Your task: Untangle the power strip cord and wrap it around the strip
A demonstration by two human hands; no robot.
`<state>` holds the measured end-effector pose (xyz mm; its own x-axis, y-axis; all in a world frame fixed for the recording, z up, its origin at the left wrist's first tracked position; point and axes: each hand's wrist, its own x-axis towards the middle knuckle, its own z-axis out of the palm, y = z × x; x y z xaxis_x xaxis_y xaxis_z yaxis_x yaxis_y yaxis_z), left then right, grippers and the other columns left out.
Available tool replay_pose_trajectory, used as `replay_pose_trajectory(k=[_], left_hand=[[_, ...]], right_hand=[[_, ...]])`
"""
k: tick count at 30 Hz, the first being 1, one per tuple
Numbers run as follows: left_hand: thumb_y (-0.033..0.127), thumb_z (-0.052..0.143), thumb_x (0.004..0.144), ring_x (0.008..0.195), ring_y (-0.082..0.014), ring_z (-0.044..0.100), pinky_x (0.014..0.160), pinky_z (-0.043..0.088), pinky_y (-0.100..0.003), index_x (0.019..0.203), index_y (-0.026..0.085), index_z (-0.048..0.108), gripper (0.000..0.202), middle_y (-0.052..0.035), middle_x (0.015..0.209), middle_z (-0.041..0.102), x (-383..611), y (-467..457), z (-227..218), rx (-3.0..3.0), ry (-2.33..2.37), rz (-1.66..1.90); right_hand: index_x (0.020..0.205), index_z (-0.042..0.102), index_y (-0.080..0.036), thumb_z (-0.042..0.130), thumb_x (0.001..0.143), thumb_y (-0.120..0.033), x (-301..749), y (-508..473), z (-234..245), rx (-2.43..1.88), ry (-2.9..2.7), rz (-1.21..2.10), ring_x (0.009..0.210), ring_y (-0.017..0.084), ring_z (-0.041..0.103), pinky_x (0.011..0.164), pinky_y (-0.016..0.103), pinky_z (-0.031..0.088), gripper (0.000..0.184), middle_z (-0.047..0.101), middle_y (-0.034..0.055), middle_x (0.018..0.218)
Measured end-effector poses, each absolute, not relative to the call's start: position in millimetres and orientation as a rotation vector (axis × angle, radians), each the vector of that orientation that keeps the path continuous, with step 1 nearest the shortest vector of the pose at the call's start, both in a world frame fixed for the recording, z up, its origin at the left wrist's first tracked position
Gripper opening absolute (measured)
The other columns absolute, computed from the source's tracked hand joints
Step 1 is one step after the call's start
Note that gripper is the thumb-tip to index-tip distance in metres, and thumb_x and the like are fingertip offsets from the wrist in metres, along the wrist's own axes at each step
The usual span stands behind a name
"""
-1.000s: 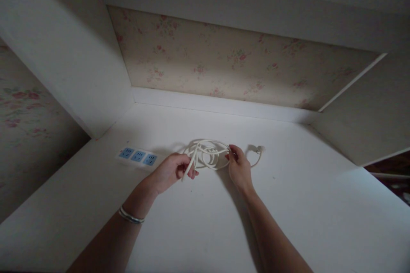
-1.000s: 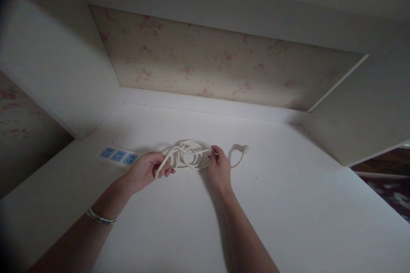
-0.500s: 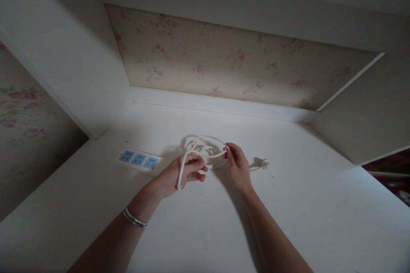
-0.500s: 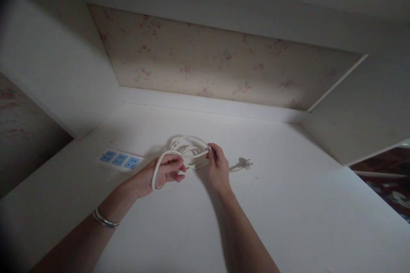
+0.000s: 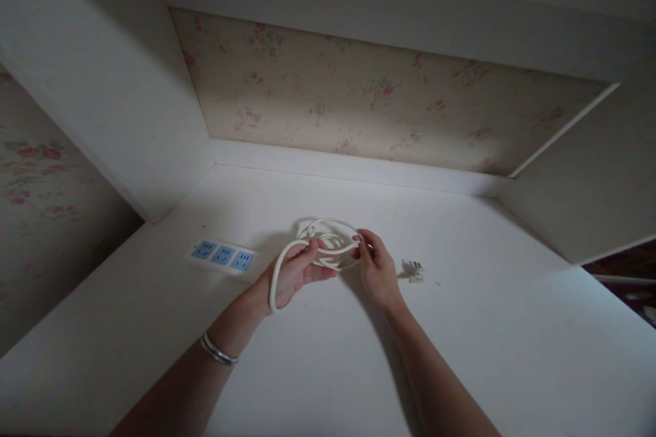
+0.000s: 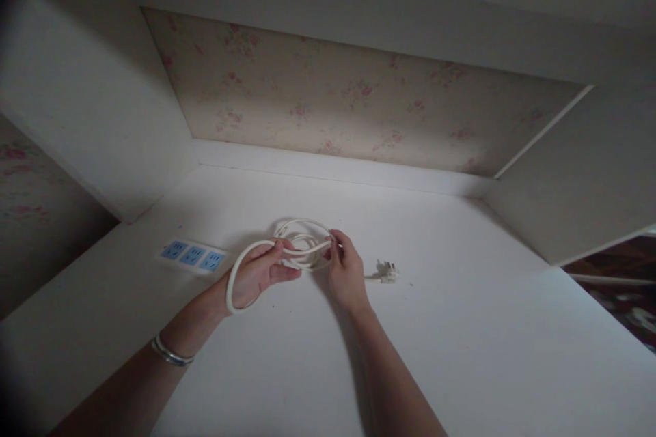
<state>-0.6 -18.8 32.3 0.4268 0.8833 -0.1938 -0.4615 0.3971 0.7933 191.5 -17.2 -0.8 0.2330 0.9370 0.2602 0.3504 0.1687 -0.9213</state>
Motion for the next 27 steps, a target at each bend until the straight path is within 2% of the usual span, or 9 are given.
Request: replay_pose_trajectory(k=[3, 5, 8, 11, 14, 17, 21, 27], left_hand=[[0.038, 0.067, 0.083, 0.074, -0.0182, 0.071, 0.079, 0.056, -0.035, 0.091, 0.016, 0.061, 0.024, -0.0081, 0.101, 0.073, -3.5, -17.2, 37.8, 0.732, 0.665, 1.031], [0.038, 0.066, 0.083, 0.076, -0.0178, 0.072, 0.079, 0.055, -0.032, 0.09, 0.016, 0.06, 0.024, -0.0074, 0.098, 0.074, -5.5, -16.3, 39.5, 0.739, 0.666, 1.083], [0.035, 0.066, 0.084, 0.084, -0.0174, 0.071, 0.086, 0.053, -0.032, 0.092, 0.017, 0.059, 0.021, -0.0066, 0.097, 0.074, -7.6, -15.3, 39.8, 0.742, 0.636, 1.146], [0.032, 0.063, 0.087, 0.09, -0.0165, 0.071, 0.092, 0.051, -0.033, 0.094, 0.019, 0.058, 0.016, -0.005, 0.099, 0.074, -9.0, -14.9, 40.7, 0.692, 0.6, 1.193], [0.028, 0.062, 0.088, 0.094, -0.016, 0.07, 0.094, 0.05, -0.033, 0.094, 0.02, 0.058, 0.011, -0.0034, 0.1, 0.074, -10.2, -15.5, 43.4, 0.651, 0.567, 1.24], [0.02, 0.063, 0.086, 0.101, -0.0166, 0.068, 0.099, 0.047, -0.035, 0.097, 0.021, 0.059, 0.012, -0.0037, 0.106, 0.073, -11.3, -16.6, 46.7, 0.64, 0.498, 1.242], [0.012, 0.06, 0.085, 0.104, -0.0168, 0.067, 0.105, 0.042, -0.037, 0.097, 0.02, 0.062, 0.014, -0.0046, 0.11, 0.072, -14.3, -16.1, 49.0, 0.588, 0.437, 1.256], [0.008, 0.051, 0.089, 0.099, -0.0136, 0.068, 0.099, 0.047, -0.032, 0.091, 0.02, 0.065, 0.019, -0.003, 0.107, 0.073, -20.8, -10.5, 47.6, 0.506, 0.44, 1.306]], right_hand=[[0.119, 0.057, -0.017, 0.043, 0.091, -0.043, 192.9, -17.7, -0.3, -1.501, -1.354, 0.639, 0.065, 0.018, 0.062, 0.064, 0.031, 0.049, 0.04, 0.067, 0.0036, 0.073], [0.119, 0.057, -0.017, 0.042, 0.091, -0.042, 194.2, -18.3, 0.1, -1.532, -1.377, 0.636, 0.063, 0.019, 0.063, 0.062, 0.031, 0.048, 0.04, 0.068, 0.0036, 0.07], [0.116, 0.059, -0.017, 0.042, 0.091, -0.042, 195.1, -20.0, 1.0, -1.553, -1.403, 0.611, 0.061, 0.019, 0.064, 0.062, 0.031, 0.048, 0.039, 0.069, 0.0043, 0.069], [0.116, 0.059, -0.017, 0.044, 0.09, -0.039, 195.0, -21.4, 1.2, -1.58, -1.435, 0.551, 0.063, 0.018, 0.065, 0.066, 0.032, 0.049, 0.038, 0.071, 0.0066, 0.079], [0.114, 0.062, -0.018, 0.045, 0.089, -0.034, 195.3, -21.0, -0.5, -1.549, -1.478, 0.505, 0.068, 0.017, 0.066, 0.07, 0.032, 0.051, 0.035, 0.07, 0.0096, 0.098], [0.105, 0.068, -0.018, 0.046, 0.088, -0.03, 196.7, -19.4, -3.0, -1.488, -1.515, 0.427, 0.084, 0.019, 0.066, 0.077, 0.034, 0.052, 0.03, 0.066, 0.0109, 0.112], [0.1, 0.072, -0.017, 0.046, 0.088, -0.025, 198.5, -19.4, -4.3, -1.516, -1.591, 0.24, 0.098, 0.022, 0.061, 0.087, 0.037, 0.05, 0.03, 0.065, 0.012, 0.113], [0.101, 0.072, -0.02, 0.049, 0.082, -0.013, 198.2, -25.5, -0.8, -1.716, -1.806, -0.093, 0.102, 0.025, 0.056, 0.094, 0.045, 0.039, 0.031, 0.068, 0.0078, 0.112]])
